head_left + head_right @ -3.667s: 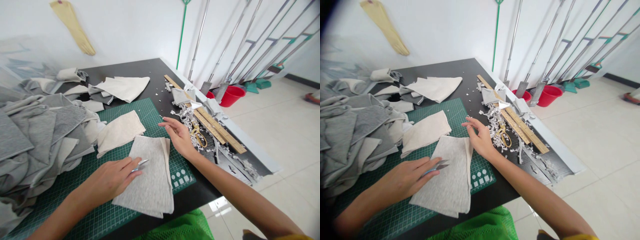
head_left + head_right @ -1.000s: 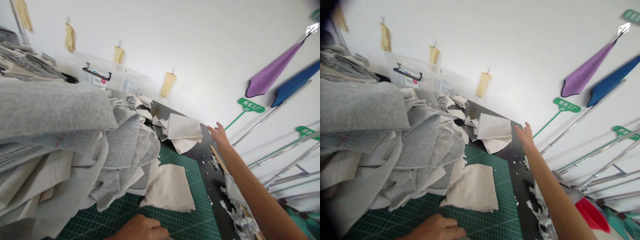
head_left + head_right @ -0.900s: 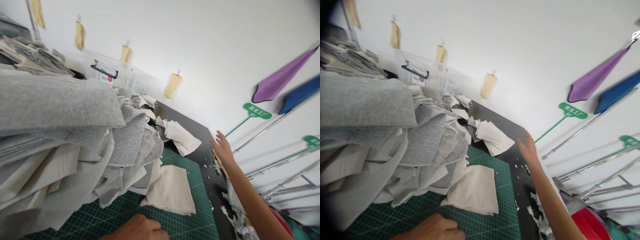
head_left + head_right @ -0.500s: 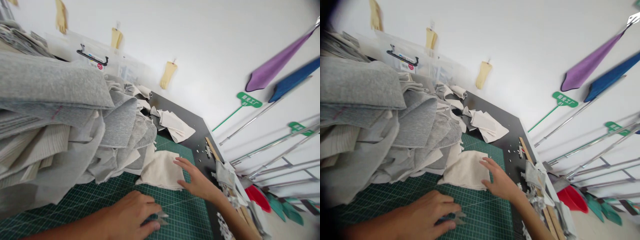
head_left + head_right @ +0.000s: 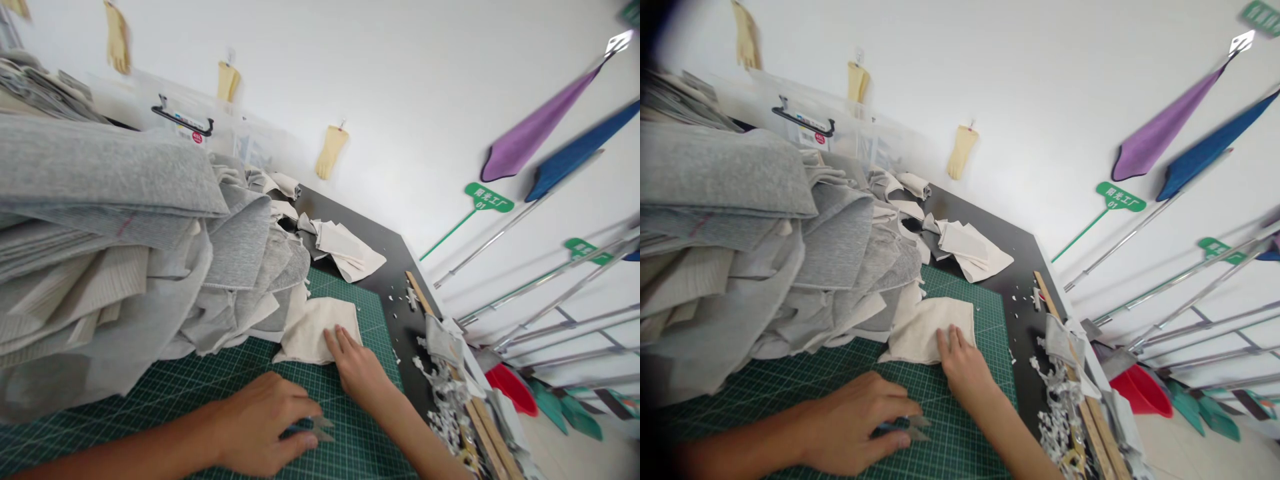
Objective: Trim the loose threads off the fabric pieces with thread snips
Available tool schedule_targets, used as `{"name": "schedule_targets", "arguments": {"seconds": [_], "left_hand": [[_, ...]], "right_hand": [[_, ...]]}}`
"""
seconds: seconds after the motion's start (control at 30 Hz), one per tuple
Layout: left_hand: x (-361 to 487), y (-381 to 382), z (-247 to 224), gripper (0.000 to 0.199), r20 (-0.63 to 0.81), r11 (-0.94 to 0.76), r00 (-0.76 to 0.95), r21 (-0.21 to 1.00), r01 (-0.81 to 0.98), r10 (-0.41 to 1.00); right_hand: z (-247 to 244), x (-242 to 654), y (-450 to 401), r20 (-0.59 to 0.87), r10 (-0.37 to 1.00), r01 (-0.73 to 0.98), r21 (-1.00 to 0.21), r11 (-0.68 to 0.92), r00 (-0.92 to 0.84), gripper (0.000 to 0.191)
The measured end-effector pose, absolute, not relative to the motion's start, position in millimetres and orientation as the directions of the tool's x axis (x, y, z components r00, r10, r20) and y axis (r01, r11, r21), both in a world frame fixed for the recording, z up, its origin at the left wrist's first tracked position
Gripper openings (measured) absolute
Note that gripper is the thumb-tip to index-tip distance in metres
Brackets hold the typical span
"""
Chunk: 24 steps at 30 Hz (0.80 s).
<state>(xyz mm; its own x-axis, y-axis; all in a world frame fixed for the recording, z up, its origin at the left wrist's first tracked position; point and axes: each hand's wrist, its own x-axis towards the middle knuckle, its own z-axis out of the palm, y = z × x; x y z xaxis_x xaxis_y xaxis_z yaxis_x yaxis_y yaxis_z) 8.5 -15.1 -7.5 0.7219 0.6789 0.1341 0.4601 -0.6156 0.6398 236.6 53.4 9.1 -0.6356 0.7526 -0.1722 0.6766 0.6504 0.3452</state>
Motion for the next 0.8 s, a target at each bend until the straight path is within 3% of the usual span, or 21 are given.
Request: {"name": "schedule_targets", "arguments": {"seconds": [0.2, 0.37, 0.5, 0.8], "left_hand": [[5, -17, -10, 0.021, 0.259, -0.64, 0.69, 0.67, 0.375, 0.676], [4, -19, -13, 0.034, 0.418, -0.632, 0.549, 0.721, 0.284, 0.724], [4, -16, -16, 0.033, 0.419, -0.57, 0.435, 0.761, 0.31, 0.797], [8, -14, -15, 0.035, 0.374, -0.534, 0.425, 0.764, 0.364, 0.824]], "right_hand": [[13, 252, 39, -0.14, 0.8, 0.724, 0.356, 0.59, -0.583, 0.067], [-1, 275, -4, -0.054, 0.776, 0.711, 0.366, 0.601, -0.629, 0.073], [-19, 282, -42, 0.056, 0.754, 0.723, 0.336, 0.604, -0.655, 0.072], [-49, 274, -89, 0.147, 0.721, 0.731, 0.247, 0.636, -0.677, 0.064]]}}
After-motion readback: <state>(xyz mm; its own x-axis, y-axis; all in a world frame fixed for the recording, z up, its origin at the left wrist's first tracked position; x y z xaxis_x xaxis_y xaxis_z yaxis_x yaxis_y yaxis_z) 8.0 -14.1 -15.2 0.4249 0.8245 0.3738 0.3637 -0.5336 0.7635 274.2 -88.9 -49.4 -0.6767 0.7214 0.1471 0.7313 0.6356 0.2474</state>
